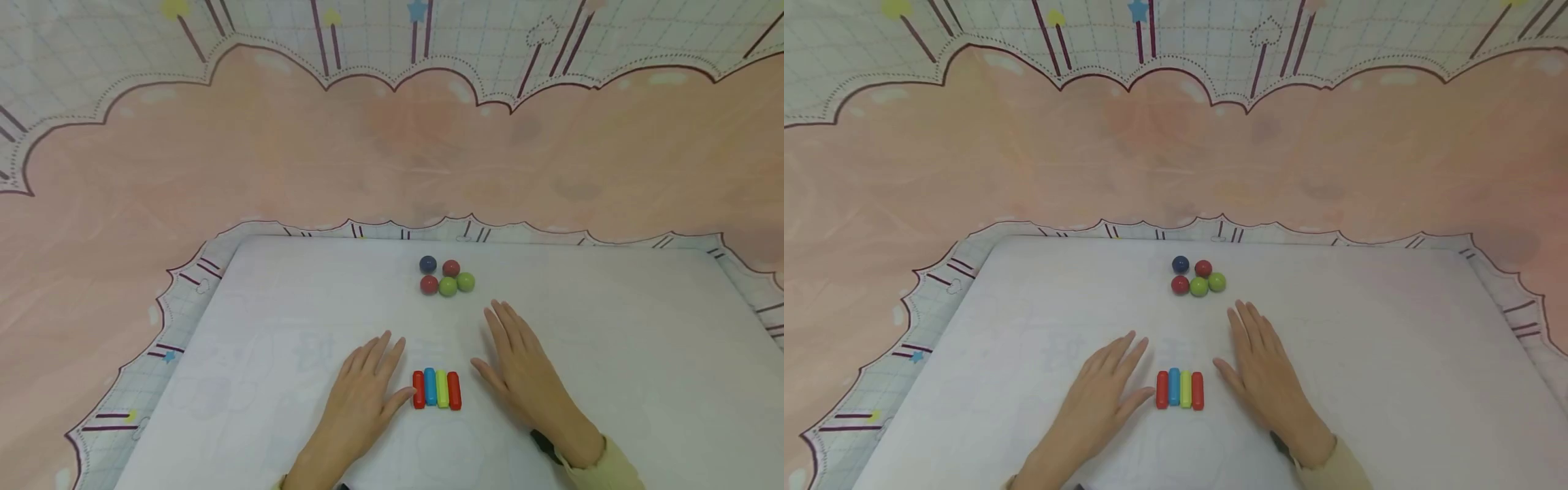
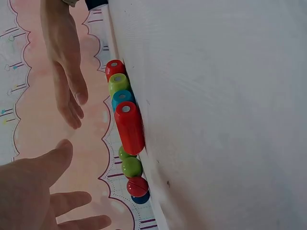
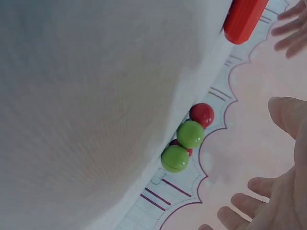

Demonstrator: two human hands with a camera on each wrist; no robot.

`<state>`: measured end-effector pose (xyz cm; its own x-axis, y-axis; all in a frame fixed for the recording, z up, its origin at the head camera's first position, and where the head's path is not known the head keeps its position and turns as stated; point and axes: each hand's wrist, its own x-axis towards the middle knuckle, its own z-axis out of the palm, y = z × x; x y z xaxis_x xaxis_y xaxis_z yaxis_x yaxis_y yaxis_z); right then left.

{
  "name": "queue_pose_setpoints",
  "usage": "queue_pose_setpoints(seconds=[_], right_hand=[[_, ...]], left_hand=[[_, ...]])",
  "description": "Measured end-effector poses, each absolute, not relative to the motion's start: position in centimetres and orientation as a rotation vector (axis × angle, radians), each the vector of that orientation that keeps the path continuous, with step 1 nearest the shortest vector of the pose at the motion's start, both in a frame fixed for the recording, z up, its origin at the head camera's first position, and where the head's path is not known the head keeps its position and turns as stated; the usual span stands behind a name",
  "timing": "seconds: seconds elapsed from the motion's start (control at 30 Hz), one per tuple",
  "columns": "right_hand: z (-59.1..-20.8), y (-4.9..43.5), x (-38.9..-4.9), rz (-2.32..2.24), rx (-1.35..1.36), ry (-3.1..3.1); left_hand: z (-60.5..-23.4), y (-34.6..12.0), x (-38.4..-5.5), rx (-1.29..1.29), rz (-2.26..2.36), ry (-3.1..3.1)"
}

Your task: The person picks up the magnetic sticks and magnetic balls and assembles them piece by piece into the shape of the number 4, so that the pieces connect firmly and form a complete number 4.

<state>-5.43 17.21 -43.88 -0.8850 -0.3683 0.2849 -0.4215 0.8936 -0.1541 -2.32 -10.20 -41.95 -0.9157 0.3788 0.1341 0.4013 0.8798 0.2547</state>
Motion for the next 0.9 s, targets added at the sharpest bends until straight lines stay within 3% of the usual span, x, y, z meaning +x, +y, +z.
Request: queue_pose_setpoints(seconds=[0.9], right_hand=[[-43.9,16.5,-9.3,0.43,0.618,-2.786]], left_hand=[[-42.1,-9.2,-2.7,-0.651,-0.565,-3.041]])
